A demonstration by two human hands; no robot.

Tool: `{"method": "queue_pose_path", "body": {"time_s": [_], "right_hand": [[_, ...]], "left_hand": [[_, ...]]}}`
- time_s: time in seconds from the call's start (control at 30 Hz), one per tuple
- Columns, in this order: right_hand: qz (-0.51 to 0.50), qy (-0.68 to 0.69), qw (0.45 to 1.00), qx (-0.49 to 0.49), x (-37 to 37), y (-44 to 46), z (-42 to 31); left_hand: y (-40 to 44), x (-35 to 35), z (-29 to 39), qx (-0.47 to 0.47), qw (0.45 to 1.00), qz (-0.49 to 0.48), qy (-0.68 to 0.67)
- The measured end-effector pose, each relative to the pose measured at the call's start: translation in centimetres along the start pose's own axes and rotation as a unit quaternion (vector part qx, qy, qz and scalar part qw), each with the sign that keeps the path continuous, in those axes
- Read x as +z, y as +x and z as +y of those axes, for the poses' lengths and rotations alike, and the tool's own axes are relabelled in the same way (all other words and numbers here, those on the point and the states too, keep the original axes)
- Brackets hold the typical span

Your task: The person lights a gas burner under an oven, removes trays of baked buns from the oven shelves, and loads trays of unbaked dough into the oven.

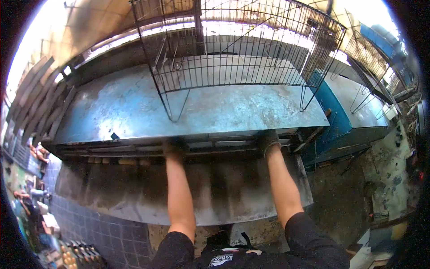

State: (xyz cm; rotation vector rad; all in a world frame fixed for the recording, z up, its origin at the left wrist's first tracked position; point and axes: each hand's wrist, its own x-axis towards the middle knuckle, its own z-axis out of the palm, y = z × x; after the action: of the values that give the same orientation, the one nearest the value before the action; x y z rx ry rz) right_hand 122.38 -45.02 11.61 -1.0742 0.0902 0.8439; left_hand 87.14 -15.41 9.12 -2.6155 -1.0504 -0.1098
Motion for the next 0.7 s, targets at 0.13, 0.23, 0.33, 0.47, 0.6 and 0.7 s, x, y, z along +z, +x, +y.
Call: {"method": "queue_pose_path", "body": {"time_s": [0.13, 0.23, 0.33, 0.47, 0.6, 0.7], "right_hand": [[-0.01, -0.005, 1.0, 0.026, 1.4, -3.5, -0.9], [-0.023, 0.0, 1.0, -0.001, -0.7, -7.9, 0.8], [-0.047, -0.152, 0.982, -0.101, -9.9, -10.6, 6.4], [-0.025, 0.03, 0.998, -0.042, -16.2, -23.7, 10.8], [0.026, 0.097, 0.995, 0.02, -24.8, -37.5, 15.5], [0.032, 0.114, 0.993, 0.015, -26.7, -51.4, 16.9]], "left_hand": [[0.3, 3.5, -0.4, -0.091, 0.729, 0.072, -0.674], [-3.4, -1.2, 0.3, -0.298, 0.398, 0.043, -0.866], [-11.7, -5.3, 1.4, -0.388, 0.309, 0.041, -0.867], [-26.8, -7.2, 4.1, -0.352, 0.278, 0.071, -0.891], [-46.6, -6.8, 8.3, -0.226, 0.69, 0.137, -0.674], [-59.1, -10.4, 11.5, -0.375, 0.257, 0.071, -0.888]]}}
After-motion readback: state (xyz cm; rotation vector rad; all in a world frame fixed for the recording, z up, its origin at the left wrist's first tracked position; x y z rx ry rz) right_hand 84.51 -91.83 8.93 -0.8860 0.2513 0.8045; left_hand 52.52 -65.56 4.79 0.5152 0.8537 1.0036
